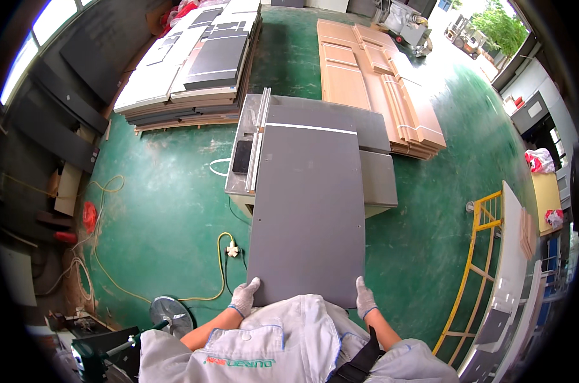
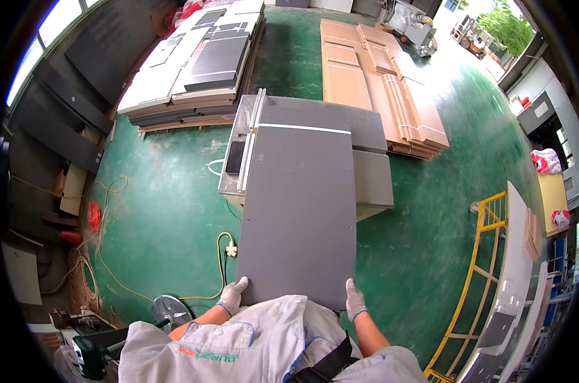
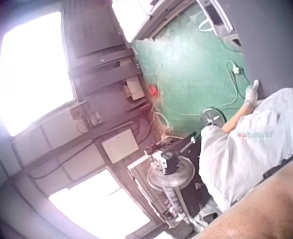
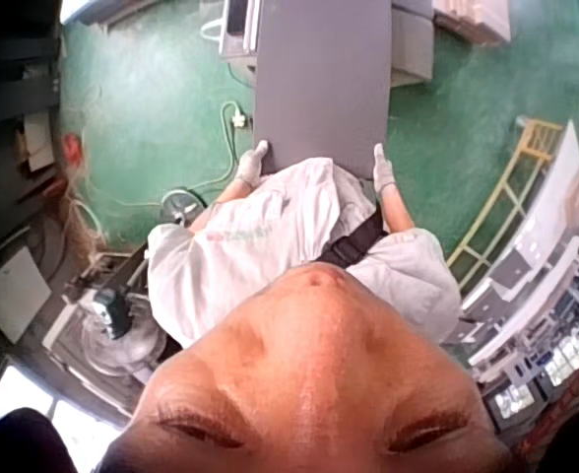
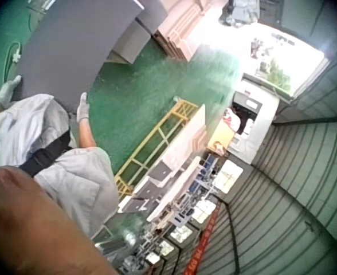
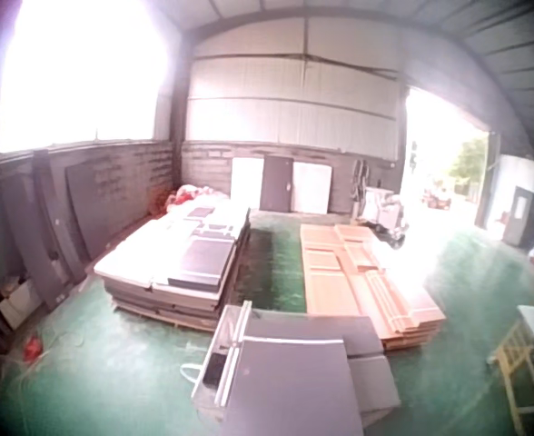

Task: The person handles large grey panels and wooden trim pieces in a workshop. They pick up panels, place them on a workbench, and apply white strips to the edges. The person also stacks the panels and attaches wooden trim to the sides of the panels.

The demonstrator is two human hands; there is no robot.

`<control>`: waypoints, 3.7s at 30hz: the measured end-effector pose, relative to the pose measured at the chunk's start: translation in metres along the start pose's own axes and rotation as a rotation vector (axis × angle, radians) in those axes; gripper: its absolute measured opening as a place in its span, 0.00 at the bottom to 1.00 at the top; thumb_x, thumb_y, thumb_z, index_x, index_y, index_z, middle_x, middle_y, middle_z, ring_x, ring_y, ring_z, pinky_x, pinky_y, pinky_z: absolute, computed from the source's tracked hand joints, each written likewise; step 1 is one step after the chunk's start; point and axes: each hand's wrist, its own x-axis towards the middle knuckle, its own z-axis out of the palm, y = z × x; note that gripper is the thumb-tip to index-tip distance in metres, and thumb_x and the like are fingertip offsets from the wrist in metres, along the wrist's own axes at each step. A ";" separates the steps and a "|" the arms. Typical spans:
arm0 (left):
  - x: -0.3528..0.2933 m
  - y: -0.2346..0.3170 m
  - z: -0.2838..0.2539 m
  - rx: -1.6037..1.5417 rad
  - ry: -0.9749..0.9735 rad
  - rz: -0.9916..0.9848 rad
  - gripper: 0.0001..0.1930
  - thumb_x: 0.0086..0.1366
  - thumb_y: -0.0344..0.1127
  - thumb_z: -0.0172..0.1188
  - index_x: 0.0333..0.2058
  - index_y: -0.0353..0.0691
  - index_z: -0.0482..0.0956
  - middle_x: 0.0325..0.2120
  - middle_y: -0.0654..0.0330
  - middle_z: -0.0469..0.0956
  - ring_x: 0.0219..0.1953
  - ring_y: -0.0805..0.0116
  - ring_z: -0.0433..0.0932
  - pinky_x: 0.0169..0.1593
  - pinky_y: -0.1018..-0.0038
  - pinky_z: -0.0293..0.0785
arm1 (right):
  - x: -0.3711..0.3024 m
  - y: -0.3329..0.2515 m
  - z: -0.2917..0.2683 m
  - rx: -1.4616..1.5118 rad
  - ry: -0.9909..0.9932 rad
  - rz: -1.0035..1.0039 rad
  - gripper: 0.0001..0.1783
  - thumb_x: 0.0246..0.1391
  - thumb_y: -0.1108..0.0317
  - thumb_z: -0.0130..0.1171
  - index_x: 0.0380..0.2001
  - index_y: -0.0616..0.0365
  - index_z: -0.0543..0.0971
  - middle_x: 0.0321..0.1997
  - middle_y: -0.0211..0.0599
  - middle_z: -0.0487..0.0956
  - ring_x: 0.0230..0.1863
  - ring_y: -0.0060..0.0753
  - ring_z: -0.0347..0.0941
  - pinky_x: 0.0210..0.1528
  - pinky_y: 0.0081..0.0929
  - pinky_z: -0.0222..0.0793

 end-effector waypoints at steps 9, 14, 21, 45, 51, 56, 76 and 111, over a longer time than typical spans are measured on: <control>0.088 0.160 0.110 0.444 -0.005 0.315 0.29 0.70 0.52 0.62 0.58 0.33 0.75 0.45 0.53 0.79 0.46 0.57 0.79 0.50 0.57 0.78 | 0.163 -0.167 0.030 -0.016 -0.159 -0.030 0.51 0.59 0.27 0.57 0.54 0.76 0.79 0.47 0.40 0.80 0.45 0.31 0.72 0.56 0.34 0.71; 0.145 0.264 0.205 1.478 0.395 1.012 0.40 0.66 0.53 0.62 0.69 0.35 0.63 0.70 0.39 0.61 0.72 0.36 0.58 0.75 0.47 0.51 | 0.243 -0.299 0.079 -0.153 -0.154 0.001 0.52 0.56 0.24 0.58 0.49 0.75 0.80 0.40 0.40 0.80 0.40 0.36 0.77 0.49 0.37 0.78; 0.276 0.348 0.289 1.833 0.263 0.902 0.51 0.68 0.67 0.52 0.75 0.33 0.49 0.77 0.40 0.45 0.79 0.39 0.36 0.79 0.47 0.30 | 0.349 -0.405 0.116 -0.742 -0.081 -0.355 0.49 0.59 0.29 0.56 0.53 0.74 0.80 0.58 0.70 0.78 0.64 0.62 0.74 0.63 0.46 0.71; 0.290 0.406 0.246 1.860 -0.056 0.978 0.27 0.66 0.51 0.58 0.56 0.40 0.81 0.65 0.41 0.68 0.72 0.40 0.60 0.75 0.49 0.53 | 0.297 -0.457 0.385 -0.745 -0.119 -1.396 0.21 0.64 0.58 0.52 0.57 0.52 0.81 0.70 0.42 0.73 0.74 0.47 0.62 0.77 0.57 0.46; 0.269 0.482 0.209 1.669 0.298 1.707 0.11 0.60 0.37 0.63 0.42 0.43 0.81 0.41 0.55 0.84 0.51 0.52 0.82 0.63 0.47 0.68 | 0.292 -0.439 0.401 -0.917 0.005 -1.432 0.25 0.67 0.52 0.51 0.60 0.54 0.78 0.71 0.42 0.72 0.75 0.46 0.61 0.79 0.54 0.44; 0.340 0.480 0.052 1.930 0.296 1.046 0.04 0.59 0.30 0.59 0.29 0.45 0.83 0.28 0.53 0.84 0.32 0.54 0.87 0.34 0.60 0.81 | 0.295 -0.440 0.392 -0.920 0.163 -1.315 0.26 0.68 0.51 0.51 0.60 0.56 0.78 0.70 0.43 0.72 0.75 0.45 0.61 0.80 0.49 0.46; 0.357 0.507 0.085 -0.255 0.096 0.283 0.14 0.75 0.38 0.54 0.50 0.33 0.75 0.44 0.49 0.81 0.41 0.53 0.86 0.43 0.62 0.86 | 0.285 -0.445 0.409 -0.928 0.187 -1.262 0.26 0.64 0.56 0.56 0.61 0.55 0.76 0.72 0.43 0.70 0.76 0.47 0.60 0.80 0.48 0.48; 0.480 0.569 0.103 1.410 -1.197 0.979 0.15 0.69 0.41 0.62 0.49 0.40 0.83 0.40 0.46 0.84 0.44 0.46 0.84 0.49 0.62 0.82 | 0.259 -0.475 0.427 -1.237 0.276 -0.876 0.38 0.57 0.59 0.61 0.70 0.54 0.66 0.76 0.45 0.60 0.79 0.50 0.51 0.81 0.51 0.43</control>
